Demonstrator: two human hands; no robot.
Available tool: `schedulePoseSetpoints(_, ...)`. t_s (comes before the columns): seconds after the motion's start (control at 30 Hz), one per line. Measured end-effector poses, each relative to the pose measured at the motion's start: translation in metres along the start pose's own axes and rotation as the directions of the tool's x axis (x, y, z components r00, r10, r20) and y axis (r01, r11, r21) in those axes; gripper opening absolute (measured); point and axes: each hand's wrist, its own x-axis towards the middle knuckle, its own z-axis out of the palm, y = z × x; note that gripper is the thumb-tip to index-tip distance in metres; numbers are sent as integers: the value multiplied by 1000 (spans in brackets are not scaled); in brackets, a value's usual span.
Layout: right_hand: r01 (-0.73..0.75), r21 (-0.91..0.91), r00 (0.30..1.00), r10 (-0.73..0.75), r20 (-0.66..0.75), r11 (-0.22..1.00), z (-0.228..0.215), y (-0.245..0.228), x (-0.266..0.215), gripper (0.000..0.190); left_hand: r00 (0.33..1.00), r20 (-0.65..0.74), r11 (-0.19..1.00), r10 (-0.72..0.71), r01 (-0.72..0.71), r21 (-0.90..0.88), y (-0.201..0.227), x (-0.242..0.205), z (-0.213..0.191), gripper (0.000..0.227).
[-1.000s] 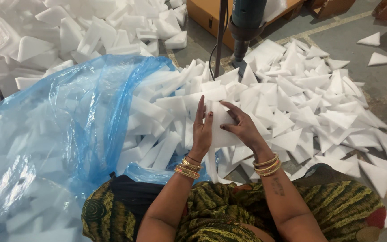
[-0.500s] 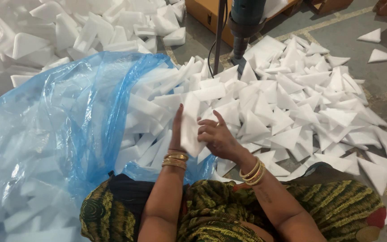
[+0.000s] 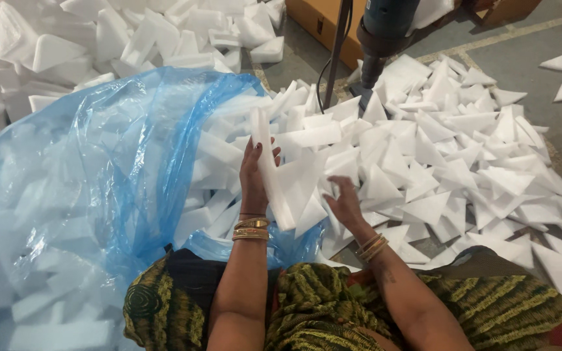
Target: The person sits on the floor and repeatedly picks up white foam pieces, places them under a vertical cutting tool, and cuts them into smaller triangular shapes. The cut pieces are dropped onto a pile on the floor, while the remaining pieces are placed into a large blue plastic bag.
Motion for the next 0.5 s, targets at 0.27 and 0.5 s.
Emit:
schedulePoseSetpoints(0.27,-241,89,851,166,498,967,40,26,-47,90,1000,-2,999,-10,10,-37,-29,13,-8,60)
schedulePoseSetpoints(0.5,-58,-243,884,163,439,968,52,6,-35,67,997,-60,999,-37,38,8,-31,17,-11,59)
